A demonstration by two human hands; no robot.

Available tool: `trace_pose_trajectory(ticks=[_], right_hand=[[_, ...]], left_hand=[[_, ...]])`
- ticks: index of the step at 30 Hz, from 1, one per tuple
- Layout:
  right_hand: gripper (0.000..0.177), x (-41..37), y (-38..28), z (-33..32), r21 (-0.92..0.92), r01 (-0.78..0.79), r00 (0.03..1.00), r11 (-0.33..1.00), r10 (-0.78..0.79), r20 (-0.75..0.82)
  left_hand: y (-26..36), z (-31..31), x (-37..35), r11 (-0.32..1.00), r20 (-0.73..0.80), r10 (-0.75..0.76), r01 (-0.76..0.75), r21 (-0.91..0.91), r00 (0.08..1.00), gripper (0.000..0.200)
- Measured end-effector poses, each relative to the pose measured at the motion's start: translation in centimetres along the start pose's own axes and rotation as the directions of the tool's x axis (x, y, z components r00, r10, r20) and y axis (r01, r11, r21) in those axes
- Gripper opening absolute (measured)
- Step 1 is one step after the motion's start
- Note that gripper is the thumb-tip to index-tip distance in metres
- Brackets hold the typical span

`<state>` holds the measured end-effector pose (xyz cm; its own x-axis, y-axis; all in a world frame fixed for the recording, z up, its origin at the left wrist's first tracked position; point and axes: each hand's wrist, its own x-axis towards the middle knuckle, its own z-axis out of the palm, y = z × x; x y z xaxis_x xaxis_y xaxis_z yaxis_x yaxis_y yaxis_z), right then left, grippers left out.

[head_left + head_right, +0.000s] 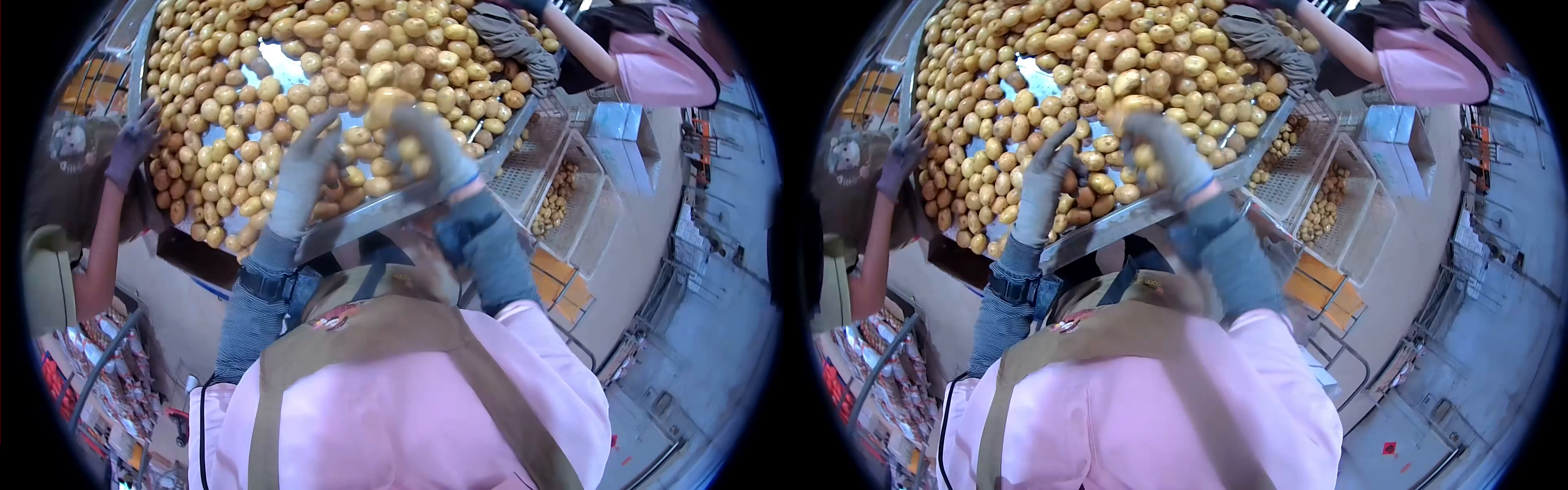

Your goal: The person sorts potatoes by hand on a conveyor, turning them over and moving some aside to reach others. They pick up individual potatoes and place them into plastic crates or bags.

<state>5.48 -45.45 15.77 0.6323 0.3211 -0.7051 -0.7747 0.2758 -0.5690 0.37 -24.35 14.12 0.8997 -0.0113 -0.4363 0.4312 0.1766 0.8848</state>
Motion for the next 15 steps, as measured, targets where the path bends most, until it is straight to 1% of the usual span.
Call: trace_pose_trajectory(ticks=[1,2,3,4,5,6,7,8,9,10,11,12,13,14,15], right_hand=[[0.036,-1.5,2.1,-0.6,0.035,-0.092,0.995,0.995,0.091,0.039],[0.037,-2.9,4.6,-1.7,0.038,-0.138,0.990,0.990,0.136,0.040],[0.035,-3.2,7.8,-4.2,0.042,-0.092,0.993,0.995,0.088,0.077],[0.035,-7.1,8.2,-4.6,0.010,0.020,1.000,1.000,-0.020,-0.017],[0.037,-9.2,8.5,-8.2,0.156,-0.072,0.988,0.985,0.050,0.144],[0.036,-10.5,11.5,-13.9,0.383,-0.112,0.977,0.917,0.031,0.211],[0.037,-11.8,14.3,-19.6,0.580,-0.176,0.961,0.796,0.011,0.277],[0.035,-13.3,18.2,-24.5,0.555,-0.001,0.997,0.832,-0.044,0.067],[0.035,-14.7,22.0,-29.3,0.470,0.155,0.984,0.869,-0.096,-0.147],[0.036,-15.3,23.2,-32.1,0.193,0.286,0.917,0.939,-0.209,-0.340],[0.038,-15.9,24.5,-34.9,-0.121,0.291,0.799,0.949,-0.311,-0.515],[0.042,-15.4,23.5,-35.4,-0.129,0.274,0.679,0.953,-0.287,-0.675],[0.046,-14.4,21.7,-34.9,0.000,0.326,0.590,0.946,-0.204,-0.781],[0.050,-13.6,19.9,-33.5,0.098,0.388,0.564,0.916,-0.152,-0.812],[0.054,-12.7,18.5,-31.4,0.169,0.423,0.595,0.890,-0.132,-0.793]], left_hand=[[-1.2,0.7,0.3,0.971,0.091,0.074,-0.093,0.219,0.993,0.038],[-2.4,1.6,0.3,0.889,0.205,0.123,-0.199,0.411,0.971,0.036],[-2.8,2.2,-0.9,0.804,0.343,0.215,-0.365,0.470,0.915,0.034],[-3.2,2.9,-2.0,0.697,0.470,0.300,-0.527,0.486,0.830,0.032],[-4.4,3.4,-2.9,0.832,0.426,0.151,-0.348,0.432,0.892,0.031],[-5.1,4.0,-3.5,0.915,0.387,-0.011,-0.146,0.375,0.922,0.030],[-2.6,4.1,-3.8,0.914,0.323,-0.350,0.244,0.325,0.879,0.030],[-3.2,4.4,-3.8,0.919,0.305,-0.353,0.266,0.292,0.884,0.031],[-4.2,4.4,-3.7,0.925,0.280,-0.352,0.285,0.252,0.893,0.033],[-5.0,4.4,-3.3,0.934,0.251,-0.341,0.294,0.205,0.906,0.036],[-5.4,4.4,-3.3,0.898,0.361,-0.424,0.436,0.052,0.831,0.041],[-5.8,5.2,-3.4,0.876,0.356,-0.450,0.482,-0.002,0.819,0.041],[-6.2,6.6,-3.6,0.850,0.344,-0.475,0.523,-0.059,0.810,0.042],[-6.1,7.8,-3.9,0.824,0.323,-0.495,0.554,-0.122,0.807,0.044],[-3.4,8.8,-5.4,0.801,0.499,-0.378,0.546,-0.246,0.779,0.046]])
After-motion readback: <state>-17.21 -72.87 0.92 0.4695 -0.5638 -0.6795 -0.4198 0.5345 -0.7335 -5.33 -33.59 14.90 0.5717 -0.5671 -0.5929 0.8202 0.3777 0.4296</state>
